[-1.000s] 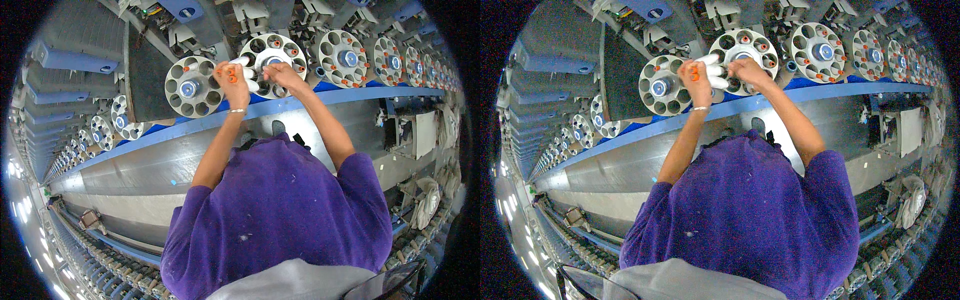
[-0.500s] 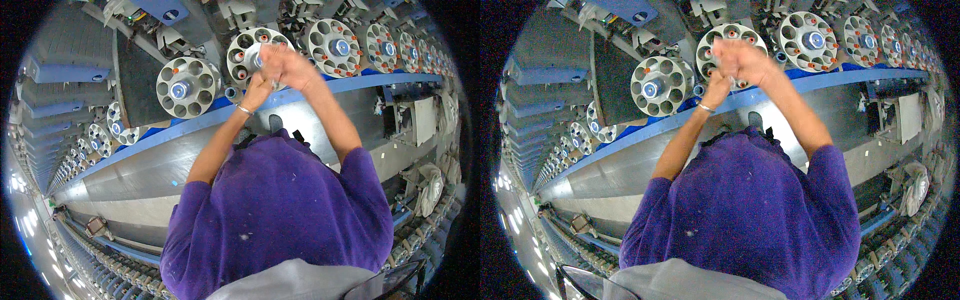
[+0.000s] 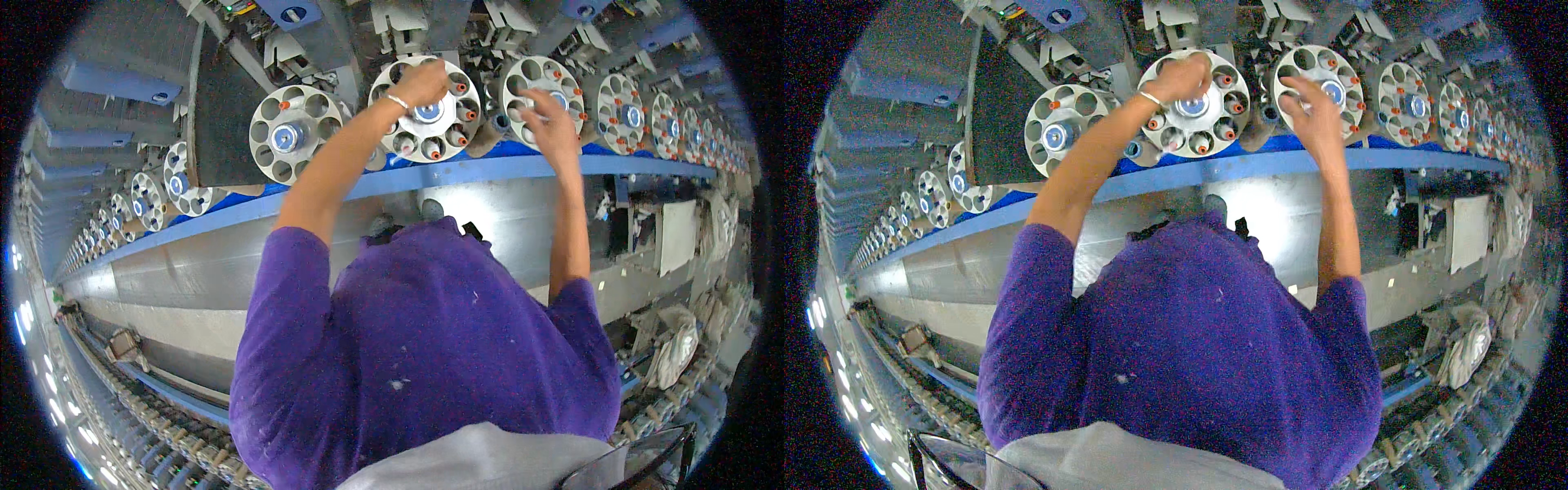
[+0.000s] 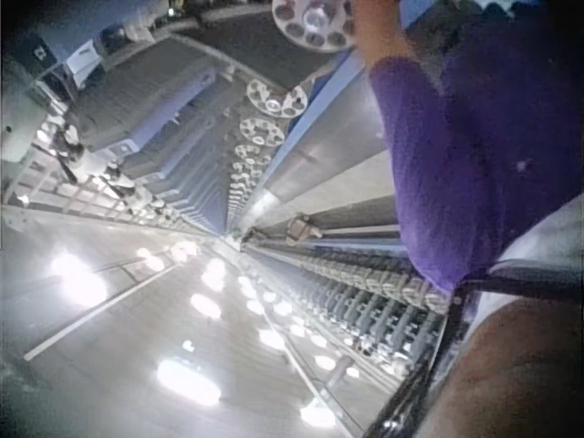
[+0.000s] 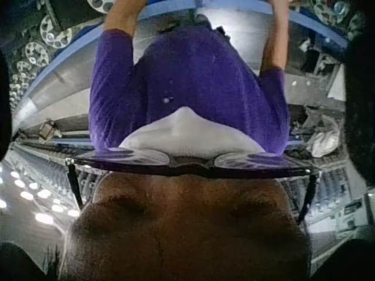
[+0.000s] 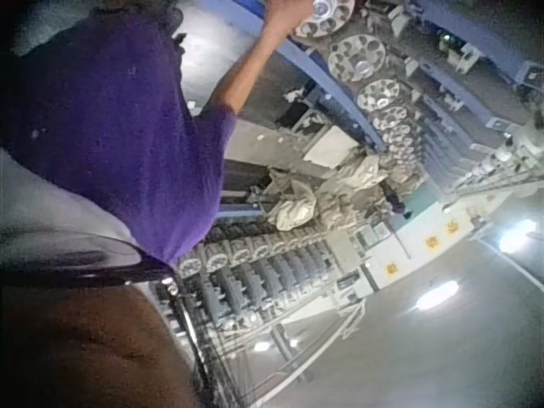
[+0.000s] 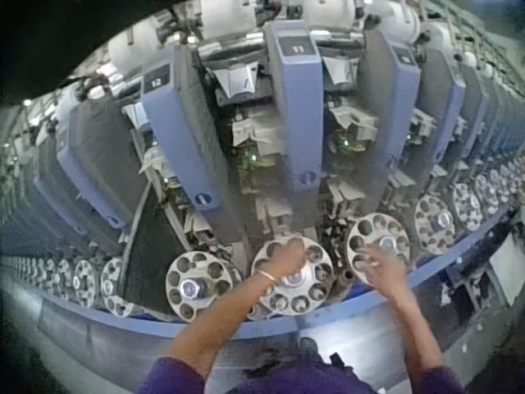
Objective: The person repeatedly picks white spools with orange tips from a large sack and places them into slots on a circular rotating machine. The person handles the spools by hand, moving between the sack and the machine throughout the clip.
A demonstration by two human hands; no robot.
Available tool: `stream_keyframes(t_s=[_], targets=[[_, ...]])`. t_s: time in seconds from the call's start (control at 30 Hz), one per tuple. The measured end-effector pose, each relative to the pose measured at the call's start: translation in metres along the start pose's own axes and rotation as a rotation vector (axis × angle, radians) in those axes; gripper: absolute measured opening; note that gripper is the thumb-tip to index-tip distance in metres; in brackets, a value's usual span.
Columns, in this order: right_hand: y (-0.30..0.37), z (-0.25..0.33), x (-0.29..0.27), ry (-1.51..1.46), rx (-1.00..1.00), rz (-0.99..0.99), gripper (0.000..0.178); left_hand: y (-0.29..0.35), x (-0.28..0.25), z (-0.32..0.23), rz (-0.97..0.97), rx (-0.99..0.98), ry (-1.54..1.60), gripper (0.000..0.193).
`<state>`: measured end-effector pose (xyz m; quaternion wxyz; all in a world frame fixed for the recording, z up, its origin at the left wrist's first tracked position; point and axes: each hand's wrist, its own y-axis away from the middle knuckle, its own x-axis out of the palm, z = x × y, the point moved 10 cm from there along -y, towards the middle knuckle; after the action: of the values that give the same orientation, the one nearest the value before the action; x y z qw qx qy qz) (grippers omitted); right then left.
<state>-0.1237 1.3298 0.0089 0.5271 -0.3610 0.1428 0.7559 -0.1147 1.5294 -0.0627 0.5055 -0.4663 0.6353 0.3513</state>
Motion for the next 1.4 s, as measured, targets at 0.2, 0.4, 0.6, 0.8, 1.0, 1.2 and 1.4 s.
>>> stream_keyframes(t_s=[0.2,0.4,0.6,0.8,1.0,1.2,1.4], targets=[[0.130,0.158,-0.231,-0.234,-0.776,-0.937,0.035,0.029,-0.031,0.052,-0.345,-0.154,0.188,0.034],[0.200,0.239,-0.231,-1.116,-1.554,-0.510,0.024,0.119,-0.029,0.034,-0.658,-0.524,0.346,0.014],[0.184,0.281,-0.175,-1.115,-1.441,-0.484,0.024,0.168,0.143,-0.138,0.179,-0.093,0.865,0.017],[0.204,0.317,-0.148,-0.817,-1.393,-0.779,0.023,0.218,0.193,-0.163,0.531,0.163,0.859,0.021],[0.272,0.330,-0.168,-0.429,-1.376,-1.060,0.023,0.216,0.230,-0.176,0.670,0.093,0.747,0.018],[0.377,0.310,-0.216,-0.135,-1.362,-1.265,0.022,0.181,0.252,-0.267,0.722,0.274,0.719,0.019],[0.491,0.259,-0.291,0.004,-1.297,-1.322,0.022,0.170,0.355,-0.342,0.913,-0.037,0.679,0.018]])
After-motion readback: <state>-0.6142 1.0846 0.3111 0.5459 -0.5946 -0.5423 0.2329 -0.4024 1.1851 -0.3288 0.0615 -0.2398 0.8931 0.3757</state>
